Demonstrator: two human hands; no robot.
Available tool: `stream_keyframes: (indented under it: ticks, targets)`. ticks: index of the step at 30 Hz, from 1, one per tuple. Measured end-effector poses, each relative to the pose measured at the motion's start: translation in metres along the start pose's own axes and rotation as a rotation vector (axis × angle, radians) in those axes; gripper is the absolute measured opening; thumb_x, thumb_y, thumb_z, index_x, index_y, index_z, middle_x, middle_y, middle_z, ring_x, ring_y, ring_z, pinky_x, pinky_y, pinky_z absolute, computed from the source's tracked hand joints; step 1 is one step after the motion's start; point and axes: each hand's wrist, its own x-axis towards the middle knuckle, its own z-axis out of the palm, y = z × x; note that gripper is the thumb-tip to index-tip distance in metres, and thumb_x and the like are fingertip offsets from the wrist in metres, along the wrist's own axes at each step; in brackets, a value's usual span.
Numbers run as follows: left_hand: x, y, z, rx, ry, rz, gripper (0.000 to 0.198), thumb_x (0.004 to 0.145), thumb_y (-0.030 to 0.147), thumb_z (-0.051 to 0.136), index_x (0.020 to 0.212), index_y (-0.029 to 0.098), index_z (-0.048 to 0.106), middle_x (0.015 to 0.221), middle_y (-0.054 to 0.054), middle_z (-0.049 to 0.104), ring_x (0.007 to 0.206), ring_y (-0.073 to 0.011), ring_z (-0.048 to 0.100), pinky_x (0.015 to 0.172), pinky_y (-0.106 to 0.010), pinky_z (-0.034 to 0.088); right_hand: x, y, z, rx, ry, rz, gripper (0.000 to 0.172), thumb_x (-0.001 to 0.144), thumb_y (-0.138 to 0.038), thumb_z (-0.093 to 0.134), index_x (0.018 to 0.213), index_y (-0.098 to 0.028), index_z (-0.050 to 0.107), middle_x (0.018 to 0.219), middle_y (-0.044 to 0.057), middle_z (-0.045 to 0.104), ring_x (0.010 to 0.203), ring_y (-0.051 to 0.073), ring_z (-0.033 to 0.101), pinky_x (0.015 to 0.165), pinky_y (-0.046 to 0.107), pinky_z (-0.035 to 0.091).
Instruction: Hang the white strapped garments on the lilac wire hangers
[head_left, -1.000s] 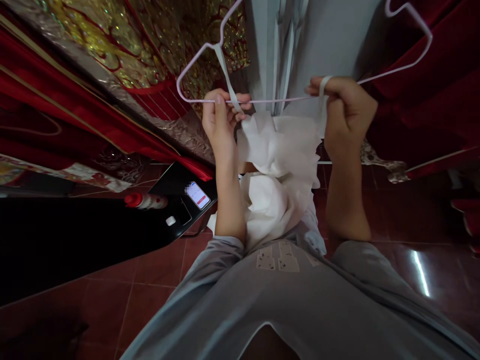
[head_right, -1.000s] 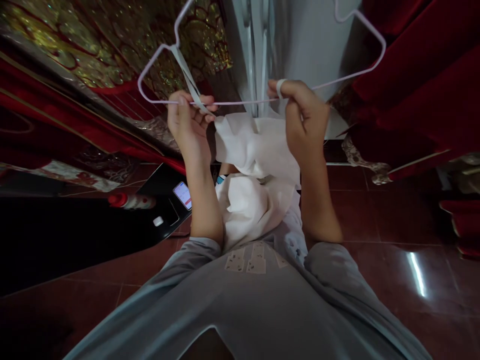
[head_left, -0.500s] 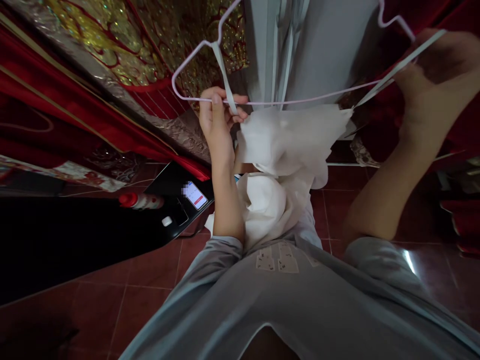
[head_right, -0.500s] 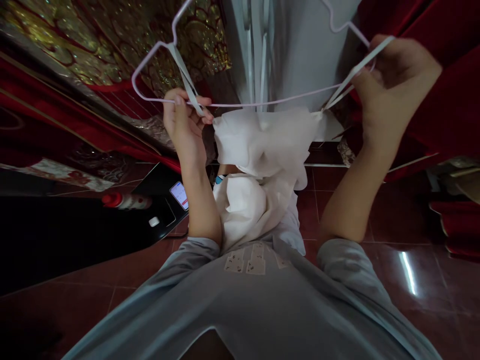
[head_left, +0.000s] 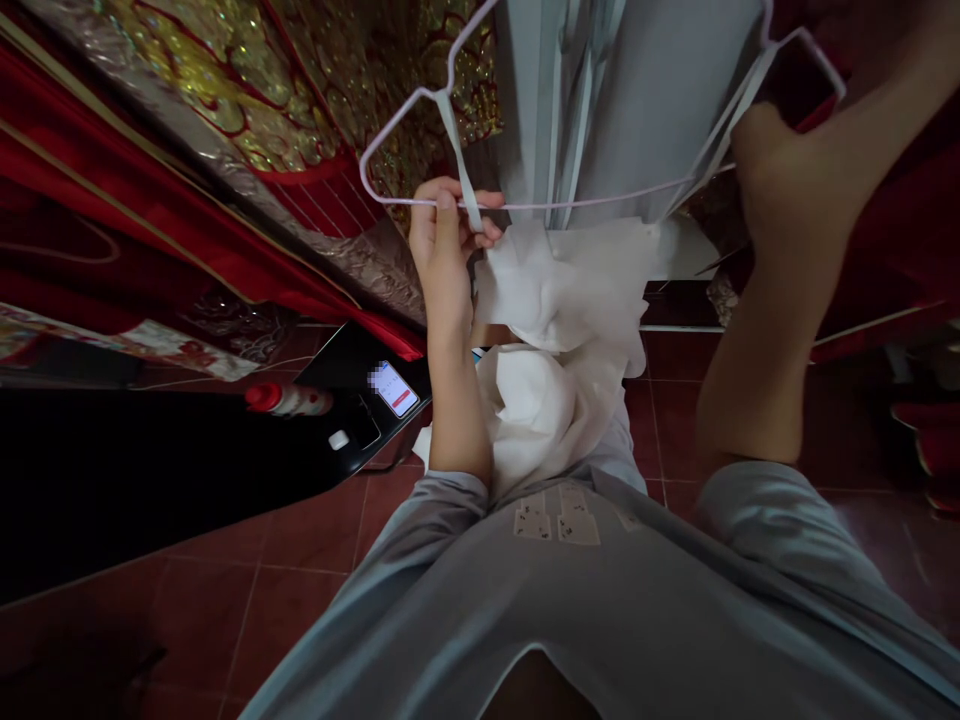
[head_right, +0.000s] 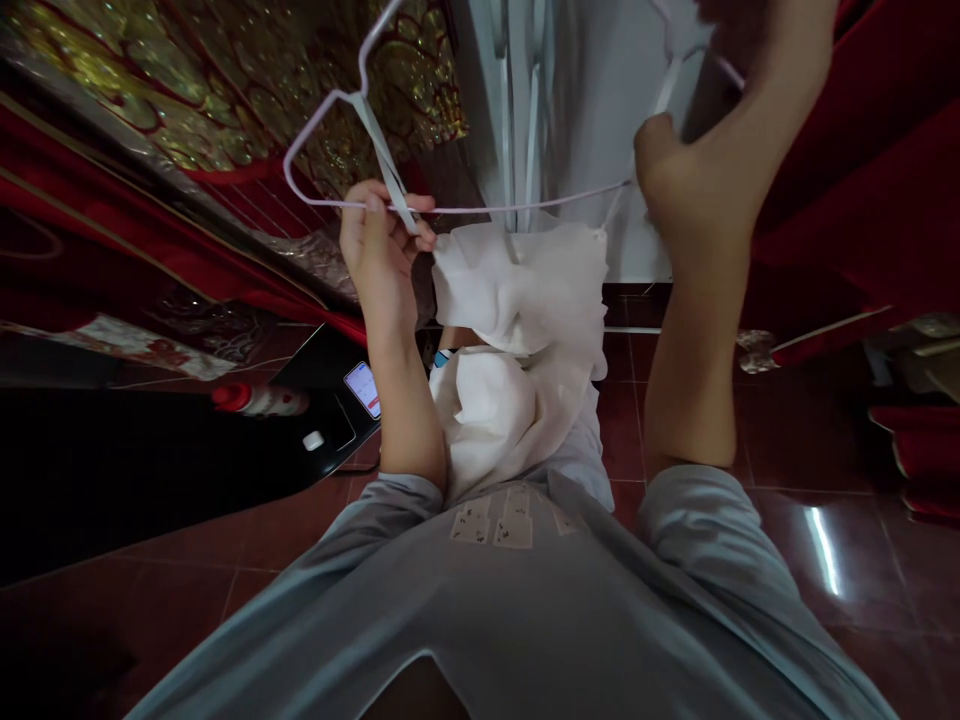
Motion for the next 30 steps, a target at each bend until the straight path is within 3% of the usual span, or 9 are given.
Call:
stream_keyframes:
  ticks: [3, 7, 11, 14, 20, 23, 26, 28, 30]
  targets:
    - [-0.001, -0.001, 0.000, 0.010, 0.026, -0.016, 0.028, 0.112, 0.021, 0.035, 0.092, 0.025, 0.053, 0.087, -0.002, 0.070, 0.066, -0.0191, 0.059, 0.058, -0.031, 0.043, -0.023, -0.026, 0.018, 0.022, -0.061, 0.123, 0.039, 0.082, -0.009, 0.056, 0.117, -0.025, 0.058, 0.110, 0.001, 0.059, 0.089, 0.011, 0.061, 0.067, 0.022, 0.048]
    - [-0.005, -0.001, 0.002, 0.017, 0.058, -0.032, 0.028, 0.112, 0.019, 0.035, 0.094, 0.026, 0.055, 0.088, -0.001, 0.070, 0.070, -0.0193, 0.060, 0.059, -0.031, 0.044, -0.061, -0.056, 0.042, -0.024, -0.378, 0.290, 0.044, 0.075, -0.018, 0.067, 0.117, -0.025, 0.059, 0.113, 0.002, 0.059, 0.056, 0.003, 0.045, 0.053, 0.022, 0.042]
    - [-0.013, -0.006, 0.002, 0.023, 0.046, 0.002, 0.022, 0.111, 0.012, 0.039, 0.108, 0.023, 0.058, 0.093, -0.003, 0.070, 0.086, -0.0204, 0.063, 0.075, -0.032, 0.046, -0.080, -0.059, 0.055, -0.065, -0.335, 0.345, 0.046, 0.076, -0.022, 0.066, 0.119, -0.029, 0.054, 0.120, 0.004, 0.052, 0.059, 0.006, 0.040, 0.055, 0.025, 0.042]
    - [-0.019, -0.004, -0.003, 0.135, 0.025, 0.034, 0.018, 0.107, 0.008, 0.050, 0.103, 0.021, 0.062, 0.085, -0.001, 0.065, 0.090, -0.0200, 0.063, 0.090, -0.033, 0.042, -0.081, -0.054, 0.061, -0.031, -0.276, 0.394, 0.035, 0.083, -0.029, 0.061, 0.117, -0.030, 0.053, 0.121, 0.004, 0.050, 0.063, 0.009, 0.043, 0.058, 0.027, 0.043]
    - [-0.020, 0.033, -0.006, 0.312, 0.001, -0.083, 0.024, 0.104, 0.017, 0.058, 0.082, 0.022, 0.067, 0.086, -0.005, 0.065, 0.096, -0.0266, 0.063, 0.084, -0.036, 0.048, -0.090, -0.052, 0.075, 0.006, -0.201, 0.471, 0.028, 0.087, -0.030, 0.056, 0.115, -0.029, 0.054, 0.123, 0.005, 0.050, 0.077, 0.013, 0.051, 0.066, 0.029, 0.050]
    - [-0.006, 0.061, 0.007, 0.097, 0.049, -0.263, 0.031, 0.106, 0.021, 0.050, 0.081, 0.024, 0.068, 0.088, -0.007, 0.066, 0.100, -0.0284, 0.066, 0.062, -0.027, 0.054, -0.096, -0.058, 0.081, 0.017, -0.200, 0.470, 0.030, 0.088, -0.030, 0.053, 0.117, -0.029, 0.052, 0.124, 0.005, 0.048, 0.080, 0.014, 0.050, 0.068, 0.029, 0.051]
    - [0.015, 0.093, 0.028, -0.390, 0.122, -0.435, 0.038, 0.111, 0.029, 0.035, 0.097, 0.020, 0.069, 0.094, -0.009, 0.067, 0.107, -0.0296, 0.065, 0.048, -0.022, 0.057, -0.097, -0.064, 0.085, 0.043, -0.207, 0.442, 0.033, 0.087, -0.027, 0.051, 0.120, -0.030, 0.048, 0.125, 0.005, 0.047, 0.082, 0.014, 0.051, 0.066, 0.028, 0.049]
    - [0.028, 0.111, 0.036, -0.611, 0.236, -0.510, 0.038, 0.112, 0.034, 0.024, 0.128, 0.025, 0.057, 0.100, -0.007, 0.066, 0.117, -0.0341, 0.057, 0.049, -0.039, 0.062, -0.097, -0.065, 0.087, 0.050, -0.218, 0.426, 0.034, 0.087, -0.026, 0.049, 0.121, -0.031, 0.048, 0.126, 0.005, 0.046, 0.082, 0.014, 0.051, 0.065, 0.028, 0.049]
    - [0.037, 0.118, 0.033, -0.421, 0.248, -0.466, 0.047, 0.112, 0.036, 0.020, 0.122, 0.020, 0.063, 0.102, -0.008, 0.069, 0.124, -0.0280, 0.056, 0.078, -0.035, 0.065, -0.096, -0.064, 0.087, 0.050, -0.229, 0.420, 0.035, 0.088, -0.028, 0.049, 0.122, -0.031, 0.047, 0.126, 0.005, 0.046, 0.083, 0.014, 0.050, 0.066, 0.028, 0.048]
